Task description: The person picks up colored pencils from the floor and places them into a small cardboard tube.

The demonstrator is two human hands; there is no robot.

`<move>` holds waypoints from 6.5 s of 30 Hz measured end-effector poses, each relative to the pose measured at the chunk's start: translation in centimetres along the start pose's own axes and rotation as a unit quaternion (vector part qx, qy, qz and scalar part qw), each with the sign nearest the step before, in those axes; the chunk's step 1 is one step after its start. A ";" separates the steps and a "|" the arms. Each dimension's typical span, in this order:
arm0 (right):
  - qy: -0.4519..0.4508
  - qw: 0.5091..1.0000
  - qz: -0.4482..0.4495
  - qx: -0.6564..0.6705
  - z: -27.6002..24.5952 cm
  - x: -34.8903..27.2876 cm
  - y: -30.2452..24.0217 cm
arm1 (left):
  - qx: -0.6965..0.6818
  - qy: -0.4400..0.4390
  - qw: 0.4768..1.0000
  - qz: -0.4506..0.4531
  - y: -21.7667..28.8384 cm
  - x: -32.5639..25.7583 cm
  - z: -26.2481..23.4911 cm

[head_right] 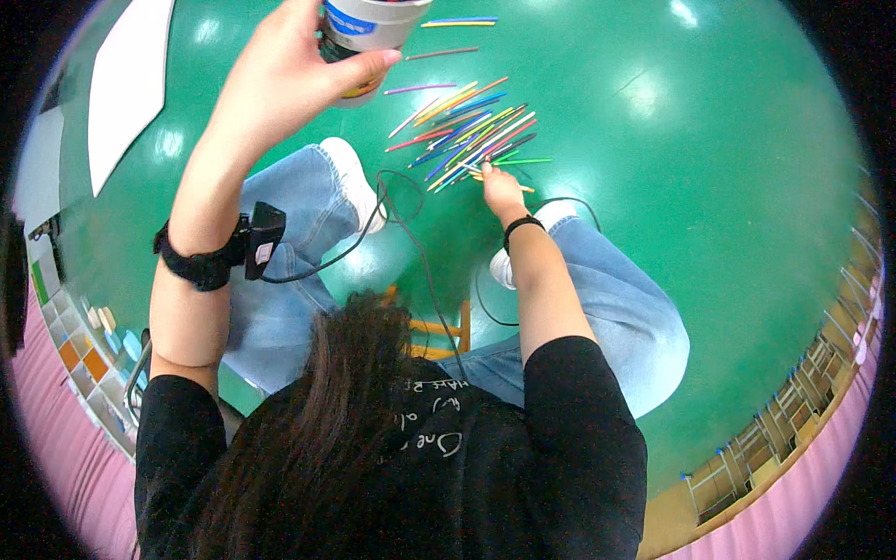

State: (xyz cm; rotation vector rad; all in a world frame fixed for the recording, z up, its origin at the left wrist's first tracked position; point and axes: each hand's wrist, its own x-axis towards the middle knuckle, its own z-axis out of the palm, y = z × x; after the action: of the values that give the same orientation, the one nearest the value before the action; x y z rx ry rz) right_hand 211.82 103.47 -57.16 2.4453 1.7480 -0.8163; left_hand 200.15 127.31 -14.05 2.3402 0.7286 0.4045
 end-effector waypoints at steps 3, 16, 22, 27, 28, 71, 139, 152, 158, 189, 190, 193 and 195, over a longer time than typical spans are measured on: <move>0.055 0.992 0.039 0.102 -4.6 1.0 -0.1 | -0.002 -0.013 0.999 0.042 -0.5 0.3 0.9; 0.419 0.568 -0.233 0.669 -45.3 -14.8 -8.6 | 0.075 -0.049 0.987 0.133 0.5 -1.9 4.5; 0.359 0.555 -0.214 0.720 -40.2 -15.6 -10.2 | 0.044 -0.100 0.985 0.131 3.5 -3.9 5.4; 0.324 0.576 -0.220 0.718 -39.0 -13.8 -10.6 | 0.067 -0.102 0.982 0.143 3.6 -4.2 5.7; 0.354 0.614 -0.200 0.676 -38.2 -13.4 -10.2 | 0.071 -0.099 0.981 0.147 3.7 -4.2 5.8; 0.167 0.948 0.151 0.226 -13.0 5.3 3.8 | 0.065 0.085 0.993 0.044 0.9 -1.0 -1.7; 0.316 0.640 -0.174 0.679 -42.2 -13.4 -8.0 | 0.127 -0.046 0.980 0.144 1.0 -3.0 3.9; 0.309 0.720 -0.082 0.615 -39.1 -11.3 -9.1 | 0.142 -0.087 0.973 0.162 2.4 -3.1 5.2; 0.331 0.743 -0.076 0.577 -38.9 -11.2 -8.9 | 0.142 -0.093 0.973 0.153 2.5 -2.9 5.6; -0.008 0.938 0.230 0.260 -0.2 7.2 1.8 | 0.191 -0.040 0.980 0.023 -1.1 -2.8 -1.8; -0.014 0.922 0.288 0.258 1.7 6.6 5.1 | 0.182 -0.046 0.982 0.038 -0.7 -2.1 -1.6; -0.068 0.870 0.361 0.329 5.2 6.6 2.2 | 0.209 -0.028 0.976 0.048 -2.5 -3.1 -0.8; -0.082 0.824 0.415 0.378 5.8 6.2 2.4 | 0.181 -0.017 0.981 0.068 -2.3 -2.8 -0.8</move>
State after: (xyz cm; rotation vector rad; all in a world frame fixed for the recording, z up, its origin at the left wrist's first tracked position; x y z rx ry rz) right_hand 213.15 106.19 -65.50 2.9622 0.1245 -1.6721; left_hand 196.63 127.45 -15.23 2.7426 0.6717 0.3093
